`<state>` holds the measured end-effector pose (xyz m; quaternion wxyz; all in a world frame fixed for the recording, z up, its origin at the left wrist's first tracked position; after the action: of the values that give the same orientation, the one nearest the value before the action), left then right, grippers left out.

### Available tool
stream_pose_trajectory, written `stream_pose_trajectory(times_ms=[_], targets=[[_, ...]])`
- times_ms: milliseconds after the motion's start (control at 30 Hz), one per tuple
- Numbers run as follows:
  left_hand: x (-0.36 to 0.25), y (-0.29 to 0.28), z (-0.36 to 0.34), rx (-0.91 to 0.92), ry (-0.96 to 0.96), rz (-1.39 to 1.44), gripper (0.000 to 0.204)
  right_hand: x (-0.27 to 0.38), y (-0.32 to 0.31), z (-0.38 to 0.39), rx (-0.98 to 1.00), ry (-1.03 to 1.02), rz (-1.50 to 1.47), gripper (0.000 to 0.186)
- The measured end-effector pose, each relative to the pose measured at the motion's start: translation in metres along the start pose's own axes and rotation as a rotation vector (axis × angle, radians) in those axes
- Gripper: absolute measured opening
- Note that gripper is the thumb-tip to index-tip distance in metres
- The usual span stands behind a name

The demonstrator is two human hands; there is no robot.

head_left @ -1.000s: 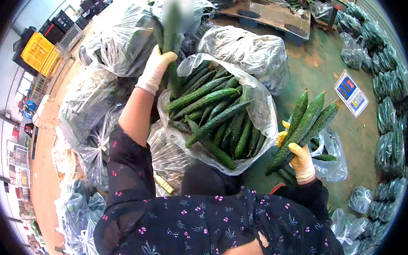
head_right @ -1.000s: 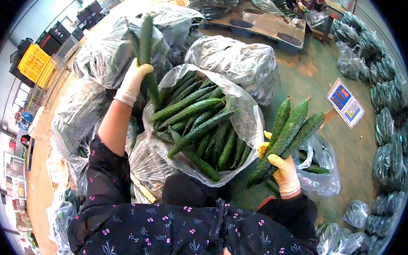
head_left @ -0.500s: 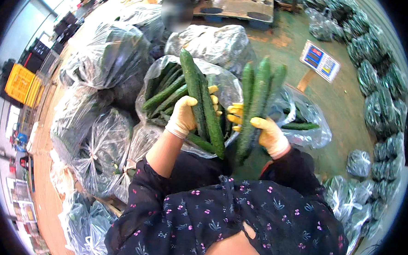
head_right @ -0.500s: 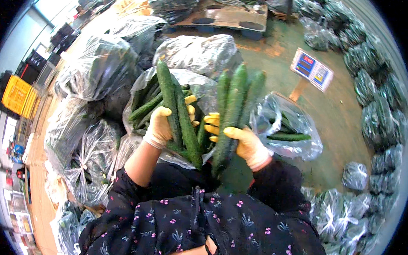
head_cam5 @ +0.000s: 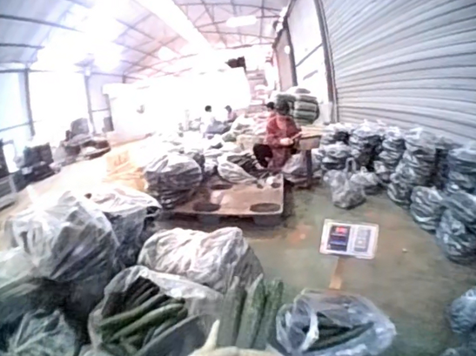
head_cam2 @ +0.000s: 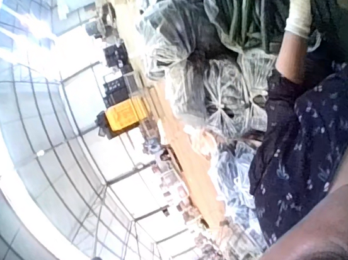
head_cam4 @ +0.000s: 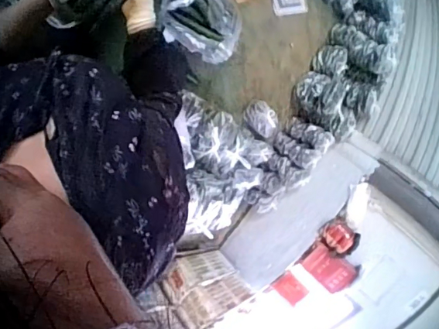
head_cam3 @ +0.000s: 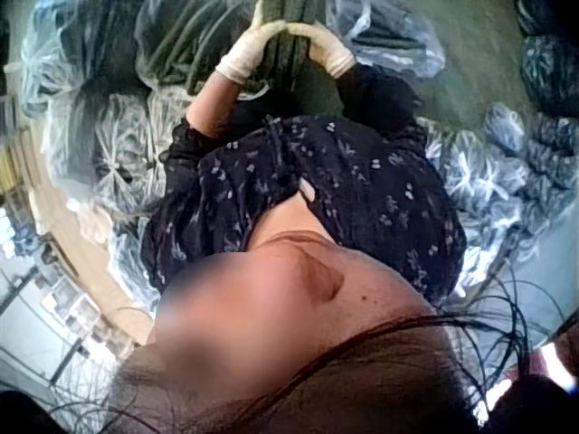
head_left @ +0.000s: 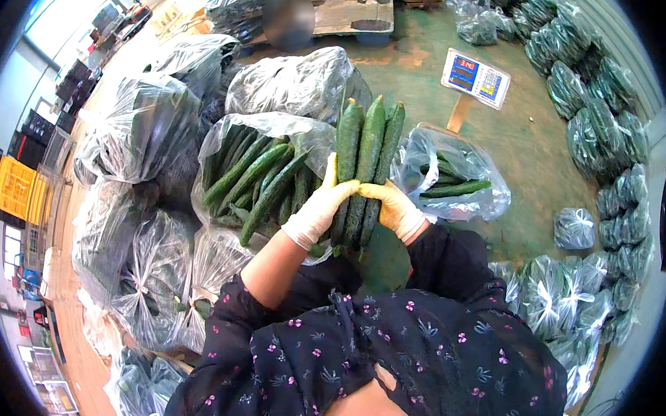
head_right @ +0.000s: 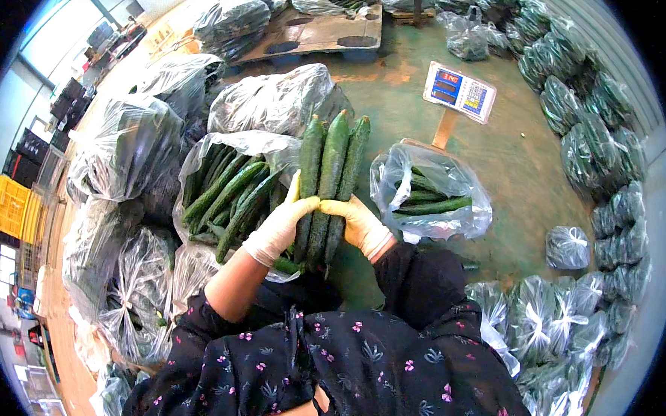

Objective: The person sorts and bags cucumbers by taking them from a large sack, placing them into a small plastic bag, weighing the bag on a digital scale, and tying it closed.

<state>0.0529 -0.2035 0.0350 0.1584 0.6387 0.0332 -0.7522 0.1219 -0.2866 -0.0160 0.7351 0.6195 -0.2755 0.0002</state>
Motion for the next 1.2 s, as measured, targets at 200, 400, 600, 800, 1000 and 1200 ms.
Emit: stream_pose_trajectory(times_ms=[200, 400, 600, 800, 1000, 1200], targets=[[-0.025, 0.015, -0.012, -0.018, 0.091, -0.447, 0.087, 0.011, 0.026, 0.018, 0.132, 0.003, -0.166, 0.058], [-0.095, 0.077, -0.013, 0.134, 0.293, -0.618, 0.074, 0.057, 0.021, 0.032, 0.164, -0.298, -0.268, 0.053], [-0.096, 0.093, -0.034, 0.208, 0.051, -0.208, 0.069, 0.098, 0.033, 0.061, 0.281, -0.324, -0.212, 0.076], [-0.043, 0.049, -0.059, 0.133, -0.056, -0.076, 0.069, 0.149, 0.026, 0.107, 0.208, -0.397, -0.113, 0.076], [0.045, 0.015, -0.054, -0.002, -0.324, -0.356, 0.041, 0.194, -0.013, 0.164, 0.046, -0.36, -0.005, 0.081], [0.036, 0.087, -0.065, -0.085, 0.148, -1.268, 0.073, 0.177, -0.058, 0.217, -0.075, -0.258, -0.056, 0.087]])
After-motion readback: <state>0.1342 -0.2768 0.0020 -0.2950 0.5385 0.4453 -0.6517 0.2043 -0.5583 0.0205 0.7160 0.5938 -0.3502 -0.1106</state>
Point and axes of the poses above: each hand's wrist, its own z-axis away from the middle knuckle, its own y-axis out of the palm, x = y × z, the point moved 5 cm from there along -z, towards the middle knuckle, and after that the axes turned 13 degrees about -z, right-handed, at the moved point
